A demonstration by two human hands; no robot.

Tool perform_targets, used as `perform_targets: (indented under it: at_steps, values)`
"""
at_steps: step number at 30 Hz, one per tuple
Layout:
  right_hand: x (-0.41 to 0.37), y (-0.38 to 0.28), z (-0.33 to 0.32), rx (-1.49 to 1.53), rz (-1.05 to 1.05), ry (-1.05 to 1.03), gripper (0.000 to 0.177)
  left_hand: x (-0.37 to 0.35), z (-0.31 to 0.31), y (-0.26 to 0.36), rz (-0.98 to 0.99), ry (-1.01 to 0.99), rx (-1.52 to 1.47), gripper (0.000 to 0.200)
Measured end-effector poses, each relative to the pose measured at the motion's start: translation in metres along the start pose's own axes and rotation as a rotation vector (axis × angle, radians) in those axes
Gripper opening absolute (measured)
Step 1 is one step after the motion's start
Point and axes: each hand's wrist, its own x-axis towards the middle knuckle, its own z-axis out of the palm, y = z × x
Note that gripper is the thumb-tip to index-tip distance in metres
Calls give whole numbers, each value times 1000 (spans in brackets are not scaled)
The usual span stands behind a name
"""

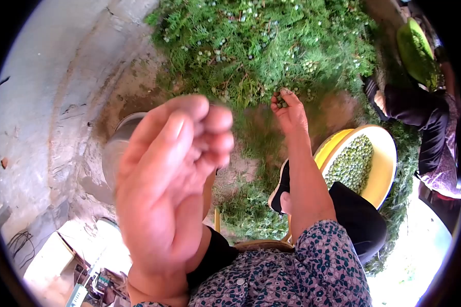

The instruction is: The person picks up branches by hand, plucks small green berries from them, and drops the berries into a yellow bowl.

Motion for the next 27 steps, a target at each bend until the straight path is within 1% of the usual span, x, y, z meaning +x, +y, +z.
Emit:
perform_targets:
  at_steps: [1, 3, 5, 7, 9, 11, 12, 13, 14, 15, 17, 19, 20, 23, 25, 27]
  values:
    - [-11, -8, 17, 80, -15, -78, 10, 3, -4, -2, 1, 1, -65, 28]
    - [-40, -25, 53, 80, -59, -145, 9, 5, 14, -4, 6, 274, -82, 27]
    - [-71, -42, 91, 167, -124, -321, 8, 9, 7, -12, -28, 190, -135, 34]
    - [-111, -58, 128, 144, -157, -380, 8, 14, 7, -22, -38, 177, -123, 45]
    - [-153, -68, 161, 117, -218, -445, 9, 17, 13, -28, -78, 221, -148, 53]
    - [-188, -69, 184, 65, -276, -482, 11, 19, 17, -33, -53, 134, -314, 51]
    - [-202, -69, 191, -14, -323, -470, 12, 21, 17, -37, -31, 46, -419, 47]
    - [-213, -69, 195, -93, -372, -454, 14, 20, 18, -38, -15, 33, -434, 47]
    - [-218, -67, 194, -193, -438, -433, 15, 19, 19, -38, -5, -63, -534, 43]
    - [-227, -68, 197, -207, -451, -444, 15, 18, 20, -38, 2, -159, -632, 39]
    - [-245, -71, 203, -182, -421, -445, 13, 17, 20, -39, 8, -197, -693, 38]
    - [-255, -73, 209, -164, -428, -446, 14, 13, 22, -33, -3, -254, -705, 40]
    - [-257, -75, 210, -191, -479, -452, 15, 9, 25, -32, -4, -192, -677, 40]
    - [-266, -81, 215, -246, -562, -449, 15, 1, 29, -27, -4, -171, -688, 40]
    - [-264, -87, 215, -274, -591, -438, 15, 3, 28, -29, -17, -190, -706, 41]
    - [-254, -96, 208, -417, -708, -430, 15, 4, 29, -28, -29, -206, -719, 42]
